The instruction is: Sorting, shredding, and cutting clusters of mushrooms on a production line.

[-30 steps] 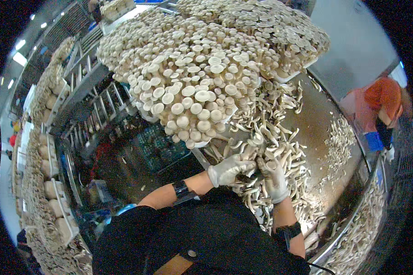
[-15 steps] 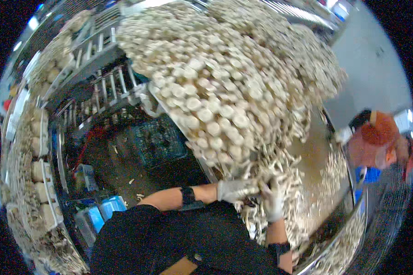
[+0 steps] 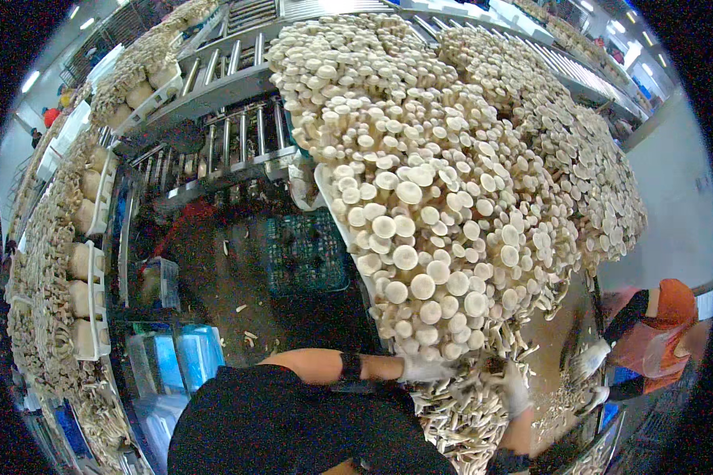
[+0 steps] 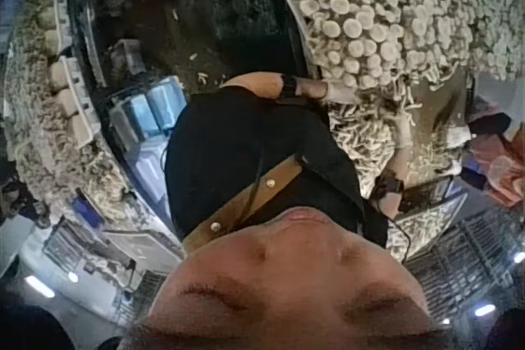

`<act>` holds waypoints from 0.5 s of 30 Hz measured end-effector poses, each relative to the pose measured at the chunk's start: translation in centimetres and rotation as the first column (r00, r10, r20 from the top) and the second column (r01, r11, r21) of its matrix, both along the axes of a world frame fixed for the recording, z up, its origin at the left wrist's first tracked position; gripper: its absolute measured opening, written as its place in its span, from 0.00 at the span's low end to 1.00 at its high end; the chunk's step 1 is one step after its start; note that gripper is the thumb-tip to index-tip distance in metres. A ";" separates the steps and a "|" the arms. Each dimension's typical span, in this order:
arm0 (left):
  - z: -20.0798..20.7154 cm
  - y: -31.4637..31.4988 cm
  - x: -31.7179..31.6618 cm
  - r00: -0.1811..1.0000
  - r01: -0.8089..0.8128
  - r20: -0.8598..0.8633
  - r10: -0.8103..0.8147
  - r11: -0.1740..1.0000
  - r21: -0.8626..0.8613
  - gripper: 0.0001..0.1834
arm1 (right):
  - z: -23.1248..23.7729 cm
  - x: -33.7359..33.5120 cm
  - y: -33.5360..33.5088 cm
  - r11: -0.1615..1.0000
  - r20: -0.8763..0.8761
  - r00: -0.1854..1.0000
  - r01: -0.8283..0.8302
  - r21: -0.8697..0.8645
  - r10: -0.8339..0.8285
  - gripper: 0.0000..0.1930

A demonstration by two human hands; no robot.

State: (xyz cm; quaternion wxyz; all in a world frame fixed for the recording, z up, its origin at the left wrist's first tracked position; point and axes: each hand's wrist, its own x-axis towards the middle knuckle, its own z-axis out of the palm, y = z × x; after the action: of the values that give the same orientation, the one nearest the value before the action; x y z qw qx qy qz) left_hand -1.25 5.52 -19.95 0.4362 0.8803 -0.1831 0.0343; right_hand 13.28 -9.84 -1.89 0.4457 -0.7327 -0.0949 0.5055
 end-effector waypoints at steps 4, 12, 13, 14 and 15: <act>2.5 3.2 -2.3 0.950 -0.235 -0.263 0.169 0.942 -0.241 0.23 | -4.4 6.8 3.8 0.997 0.733 0.675 -0.063 -0.052 0.082 0.13; 5.4 2.4 -0.9 0.877 -0.225 -0.479 0.031 0.908 -0.353 0.30 | -4.6 3.1 4.4 0.198 0.238 0.037 -0.684 -0.702 0.971 0.34; 7.0 1.7 -0.1 0.875 -0.230 -0.484 0.006 0.885 -0.404 0.31 | 2.9 3.1 7.3 0.121 0.002 0.150 -0.786 -0.607 0.989 0.34; 8.4 0.8 0.6 0.874 -0.257 -0.485 0.004 0.852 -0.455 0.32 | -1.7 10.0 2.8 0.196 0.095 0.172 -0.885 -0.422 0.981 0.29; 9.4 0.7 0.3 0.854 -0.353 -0.514 0.081 0.816 -0.458 0.33 | -0.5 12.2 4.0 0.835 -0.020 0.887 -0.442 -0.328 0.462 0.24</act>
State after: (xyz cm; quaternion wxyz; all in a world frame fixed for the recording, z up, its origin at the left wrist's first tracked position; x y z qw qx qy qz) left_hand -0.96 6.18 -10.52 0.6883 0.7192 0.0505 -0.0802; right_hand 25.51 -5.84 -2.40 0.1843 -0.7674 -0.1943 0.5826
